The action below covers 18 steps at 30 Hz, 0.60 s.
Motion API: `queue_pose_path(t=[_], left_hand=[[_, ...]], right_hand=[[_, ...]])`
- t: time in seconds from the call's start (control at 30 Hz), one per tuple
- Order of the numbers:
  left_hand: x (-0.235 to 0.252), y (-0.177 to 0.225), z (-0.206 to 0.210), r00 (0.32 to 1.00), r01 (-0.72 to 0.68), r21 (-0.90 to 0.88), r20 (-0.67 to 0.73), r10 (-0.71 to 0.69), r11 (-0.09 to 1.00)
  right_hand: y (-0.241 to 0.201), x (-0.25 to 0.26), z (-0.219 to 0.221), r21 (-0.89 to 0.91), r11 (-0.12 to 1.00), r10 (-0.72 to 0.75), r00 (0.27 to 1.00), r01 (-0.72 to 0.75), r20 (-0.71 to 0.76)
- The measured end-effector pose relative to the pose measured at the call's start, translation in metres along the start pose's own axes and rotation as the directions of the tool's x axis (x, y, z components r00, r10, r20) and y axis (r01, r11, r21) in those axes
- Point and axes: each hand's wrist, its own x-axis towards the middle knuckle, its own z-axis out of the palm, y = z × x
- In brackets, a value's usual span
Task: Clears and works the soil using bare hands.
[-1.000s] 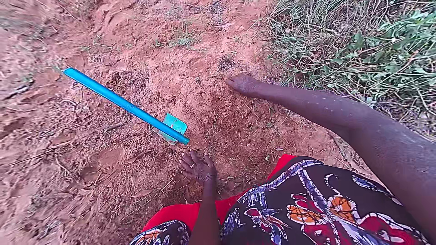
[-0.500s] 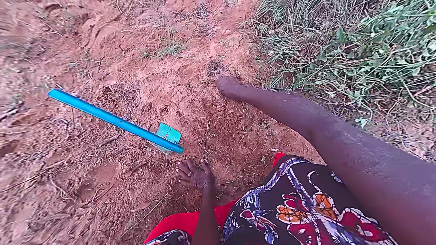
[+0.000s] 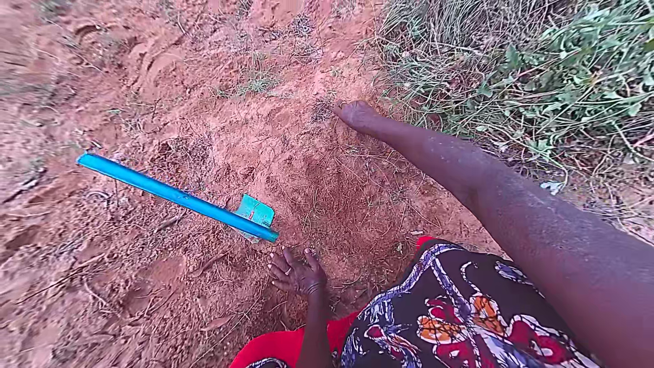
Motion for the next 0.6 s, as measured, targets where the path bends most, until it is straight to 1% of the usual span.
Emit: queue_pose_path(t=[0.07,0.13,0.2,0.3,0.37,0.47,0.53,0.6], left_hand=[[0.000,0.001,0.000,1.000,0.004,0.003,0.008,-0.004,1.000],[0.000,-0.001,0.002,1.000,0.011,0.004,0.014,-0.012,1.000],[0.000,-0.004,0.005,1.000,-0.009,0.011,-0.016,0.009,1.000],[-0.001,0.000,0.002,1.000,-0.002,0.005,-0.004,0.002,1.000],[0.000,0.001,0.000,1.000,0.003,0.014,0.010,-0.003,1.000],[0.000,-0.001,0.001,1.000,0.002,0.010,0.019,-0.002,1.000],[-0.001,0.000,0.001,1.000,0.006,0.006,0.016,-0.006,1.000],[0.000,0.000,0.001,1.000,0.006,0.013,0.022,-0.006,1.000]], right_hand=[[0.002,0.003,0.003,-0.044,0.999,0.017,0.999,-0.018,-0.031],[-0.005,0.003,0.002,-0.036,0.992,0.119,0.993,-0.119,-0.011],[-0.015,0.002,-0.001,0.017,0.974,0.224,0.974,-0.225,0.029],[-0.023,-0.007,-0.011,0.169,0.946,0.254,0.958,-0.275,0.135],[-0.021,-0.018,-0.012,0.260,0.928,0.228,0.960,-0.265,0.165],[-0.018,-0.041,-0.009,0.325,0.932,0.124,0.984,-0.159,0.127],[-0.010,-0.042,-0.012,0.244,0.963,0.105,0.993,-0.117,0.061],[0.007,-0.028,-0.017,0.131,0.981,0.143,0.990,-0.144,0.018]])
